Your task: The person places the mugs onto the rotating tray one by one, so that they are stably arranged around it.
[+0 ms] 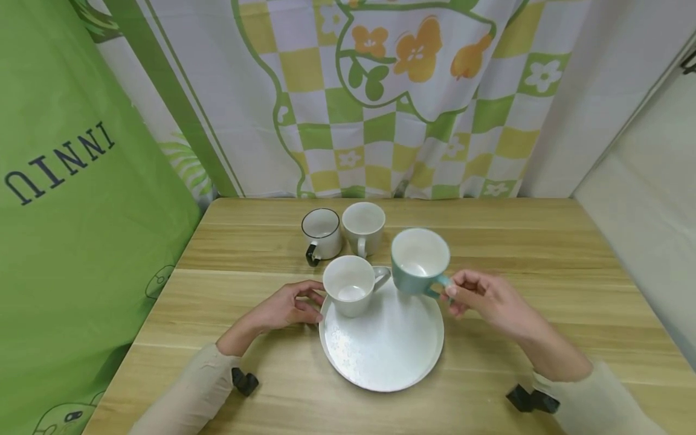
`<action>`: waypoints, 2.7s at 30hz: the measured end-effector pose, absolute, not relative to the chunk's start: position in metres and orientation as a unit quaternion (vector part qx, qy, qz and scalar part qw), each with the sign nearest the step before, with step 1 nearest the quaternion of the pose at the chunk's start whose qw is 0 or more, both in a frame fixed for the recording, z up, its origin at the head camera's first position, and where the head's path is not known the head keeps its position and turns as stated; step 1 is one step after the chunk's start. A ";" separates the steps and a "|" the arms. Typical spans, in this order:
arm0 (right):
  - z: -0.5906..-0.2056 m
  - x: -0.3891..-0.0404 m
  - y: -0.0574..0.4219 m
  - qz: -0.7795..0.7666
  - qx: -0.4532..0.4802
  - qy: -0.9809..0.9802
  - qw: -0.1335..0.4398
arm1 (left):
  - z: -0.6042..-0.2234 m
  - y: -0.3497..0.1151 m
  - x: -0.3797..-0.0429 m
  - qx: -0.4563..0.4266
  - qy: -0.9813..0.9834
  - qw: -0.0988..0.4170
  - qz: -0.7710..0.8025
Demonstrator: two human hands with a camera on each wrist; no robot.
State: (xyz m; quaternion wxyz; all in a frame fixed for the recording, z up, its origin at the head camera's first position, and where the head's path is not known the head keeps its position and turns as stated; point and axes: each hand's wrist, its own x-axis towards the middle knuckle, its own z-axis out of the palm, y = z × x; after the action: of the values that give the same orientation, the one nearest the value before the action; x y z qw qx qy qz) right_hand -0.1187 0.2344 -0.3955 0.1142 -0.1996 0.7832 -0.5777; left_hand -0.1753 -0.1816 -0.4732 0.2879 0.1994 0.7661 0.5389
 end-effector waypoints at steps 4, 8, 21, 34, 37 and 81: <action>-0.397 -0.117 0.238 -0.577 -0.209 0.779 0.129 | -0.473 -0.181 -0.175 0.197 0.763 0.290 0.544; -0.400 -0.116 0.240 -0.584 -0.228 0.766 0.142 | -0.473 -0.181 -0.175 0.195 0.760 0.291 0.548; -0.411 -0.118 0.240 -0.600 -0.276 0.726 0.191 | -0.474 -0.182 -0.175 0.196 0.762 0.291 0.544; -0.422 -0.122 0.242 -0.604 -0.303 0.707 0.211 | -0.473 -0.181 -0.175 0.195 0.766 0.291 0.539; -0.425 -0.125 0.244 -0.605 -0.311 0.701 0.215 | -0.473 -0.181 -0.175 0.193 0.767 0.290 0.539; -0.447 -0.155 0.251 -0.589 -0.233 0.748 0.199 | -0.475 -0.182 -0.174 0.209 0.762 0.287 0.542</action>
State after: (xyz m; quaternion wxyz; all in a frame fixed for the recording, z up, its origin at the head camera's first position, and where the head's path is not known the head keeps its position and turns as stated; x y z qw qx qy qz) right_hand -0.1549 0.2513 -0.4471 0.1994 -0.2333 0.7476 -0.5890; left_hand -0.1735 -0.1824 -0.4751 0.2867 0.2094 0.7620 0.5416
